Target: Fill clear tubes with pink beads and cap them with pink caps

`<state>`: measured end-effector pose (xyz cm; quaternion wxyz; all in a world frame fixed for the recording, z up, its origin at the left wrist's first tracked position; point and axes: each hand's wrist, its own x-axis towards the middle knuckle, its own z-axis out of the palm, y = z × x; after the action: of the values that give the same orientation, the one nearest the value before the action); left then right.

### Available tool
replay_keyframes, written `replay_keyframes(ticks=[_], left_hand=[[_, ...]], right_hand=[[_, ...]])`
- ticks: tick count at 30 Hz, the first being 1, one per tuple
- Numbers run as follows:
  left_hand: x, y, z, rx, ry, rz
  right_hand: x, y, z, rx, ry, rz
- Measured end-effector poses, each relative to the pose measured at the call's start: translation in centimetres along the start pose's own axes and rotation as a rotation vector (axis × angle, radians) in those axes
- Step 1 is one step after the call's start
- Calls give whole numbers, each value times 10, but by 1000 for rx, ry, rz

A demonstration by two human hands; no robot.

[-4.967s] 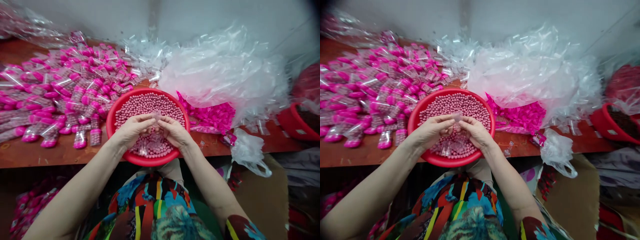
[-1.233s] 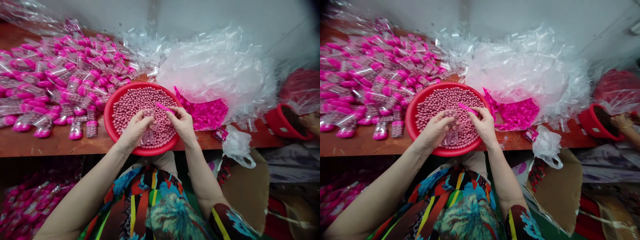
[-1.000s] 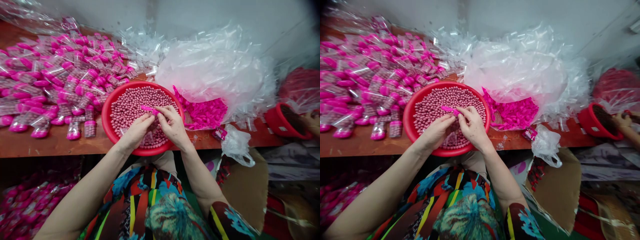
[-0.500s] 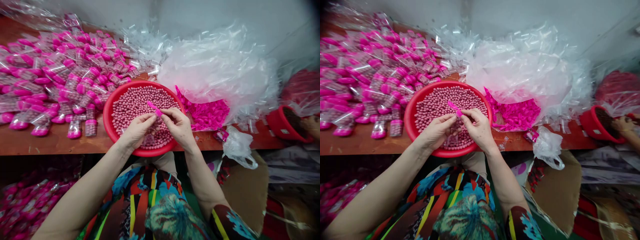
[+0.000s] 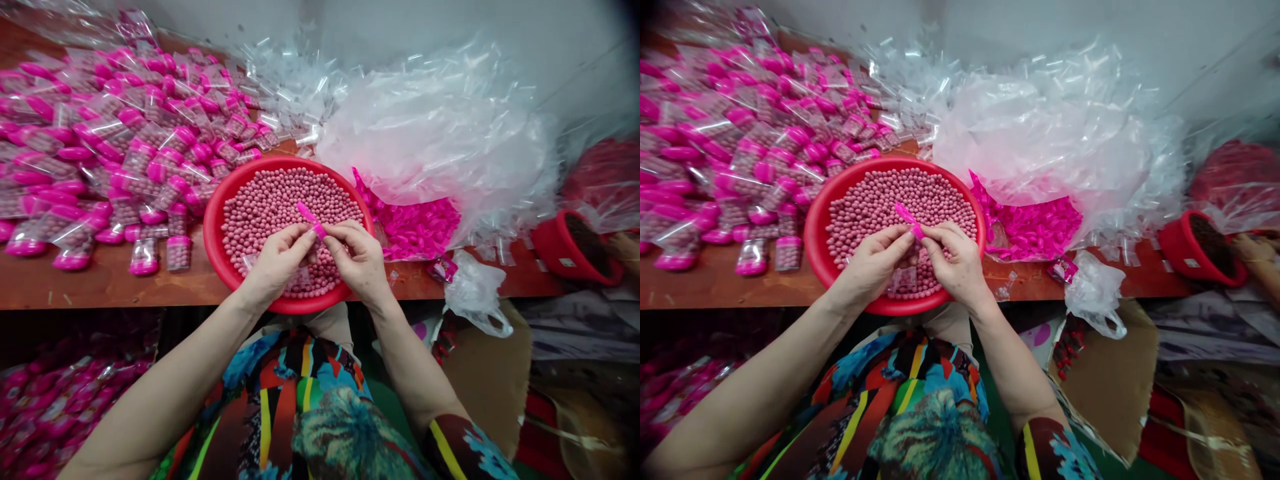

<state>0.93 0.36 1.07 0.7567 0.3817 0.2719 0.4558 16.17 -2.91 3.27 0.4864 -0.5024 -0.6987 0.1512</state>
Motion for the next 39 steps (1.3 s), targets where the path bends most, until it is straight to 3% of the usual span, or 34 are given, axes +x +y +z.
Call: replay_keyframes(ticks=[4, 7, 9, 13, 16, 20, 24, 27, 34, 39], left_hand=[[-3, 2, 4, 50, 64, 32], [-4, 5, 2, 27, 53, -9], [-5, 8, 0, -4, -26, -62], [-6, 15, -2, 6, -202, -175], [-5, 17, -3, -19, -171, -224], [1, 15, -7, -179, -47, -284], [8, 14, -9, -341, 59, -340], [10, 16, -7, -368, 107, -393], [5, 9, -2, -368, 130, -372], [-3, 4, 2, -70, 77, -106]], right_hand=[[-12, -2, 11, -104, 95, -13], [-13, -5, 8, -90, 70, 16], [-5, -4, 2, -19, 51, 102], [26, 8, -2, 272, -50, 432], [39, 14, 2, 443, -187, 521], [27, 10, -2, 347, -103, 332], [4, 8, -5, -18, -174, 39], [-6, 12, 4, -203, -188, -135], [-13, 19, 17, -281, -117, -186], [-12, 24, 14, -363, -77, -250]])
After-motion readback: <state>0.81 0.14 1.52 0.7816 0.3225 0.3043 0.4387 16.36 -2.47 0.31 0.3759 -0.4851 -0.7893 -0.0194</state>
